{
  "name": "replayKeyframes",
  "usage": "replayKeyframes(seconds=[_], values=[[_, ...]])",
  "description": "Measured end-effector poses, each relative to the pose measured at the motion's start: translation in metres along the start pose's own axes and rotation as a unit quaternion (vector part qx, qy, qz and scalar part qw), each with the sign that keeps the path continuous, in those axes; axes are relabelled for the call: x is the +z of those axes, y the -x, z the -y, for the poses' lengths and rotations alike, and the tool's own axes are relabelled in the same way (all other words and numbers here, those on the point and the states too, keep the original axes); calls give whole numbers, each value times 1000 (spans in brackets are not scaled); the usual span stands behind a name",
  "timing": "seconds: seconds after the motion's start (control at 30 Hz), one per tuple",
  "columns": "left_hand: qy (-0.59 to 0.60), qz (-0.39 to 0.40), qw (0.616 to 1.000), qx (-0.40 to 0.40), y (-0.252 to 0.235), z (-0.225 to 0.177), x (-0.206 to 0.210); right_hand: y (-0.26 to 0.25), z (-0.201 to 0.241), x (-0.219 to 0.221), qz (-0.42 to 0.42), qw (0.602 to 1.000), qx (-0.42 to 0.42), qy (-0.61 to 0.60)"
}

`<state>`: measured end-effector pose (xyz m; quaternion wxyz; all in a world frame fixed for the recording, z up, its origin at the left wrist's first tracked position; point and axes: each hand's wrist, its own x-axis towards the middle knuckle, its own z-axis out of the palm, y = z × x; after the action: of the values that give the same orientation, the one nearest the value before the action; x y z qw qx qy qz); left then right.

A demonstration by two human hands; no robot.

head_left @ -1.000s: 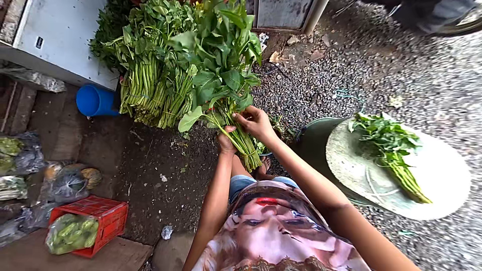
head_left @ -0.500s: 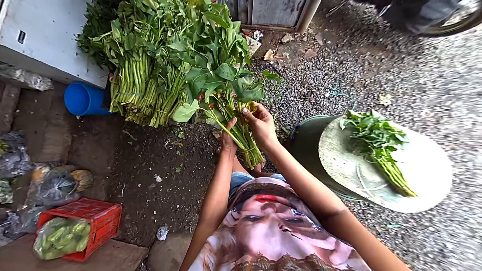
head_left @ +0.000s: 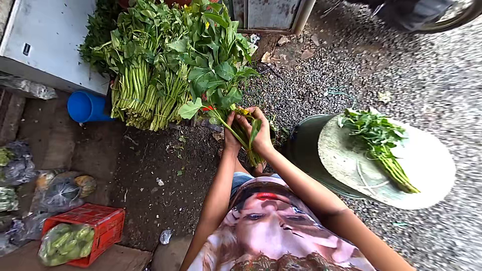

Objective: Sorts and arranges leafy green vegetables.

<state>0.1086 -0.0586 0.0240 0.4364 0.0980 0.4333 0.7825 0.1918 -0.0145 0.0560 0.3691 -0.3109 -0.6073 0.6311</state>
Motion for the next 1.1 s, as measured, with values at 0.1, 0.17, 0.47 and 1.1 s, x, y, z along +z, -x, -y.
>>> replayKeyframes(seconds=[0.1,0.17,0.47,1.1], values=[[-28,-37,999,-7,4,-2,6,0,-3,0,-15,999,8,43],[-40,-54,998,-7,4,-1,3,2,-4,-2,-15,997,20,71],[143,-93,985,4,-21,11,-32,26,-5,-29,-45,997,50,46],[24,-151,988,36,-23,-8,-47,73,6,-86,-7,947,-59,317]])
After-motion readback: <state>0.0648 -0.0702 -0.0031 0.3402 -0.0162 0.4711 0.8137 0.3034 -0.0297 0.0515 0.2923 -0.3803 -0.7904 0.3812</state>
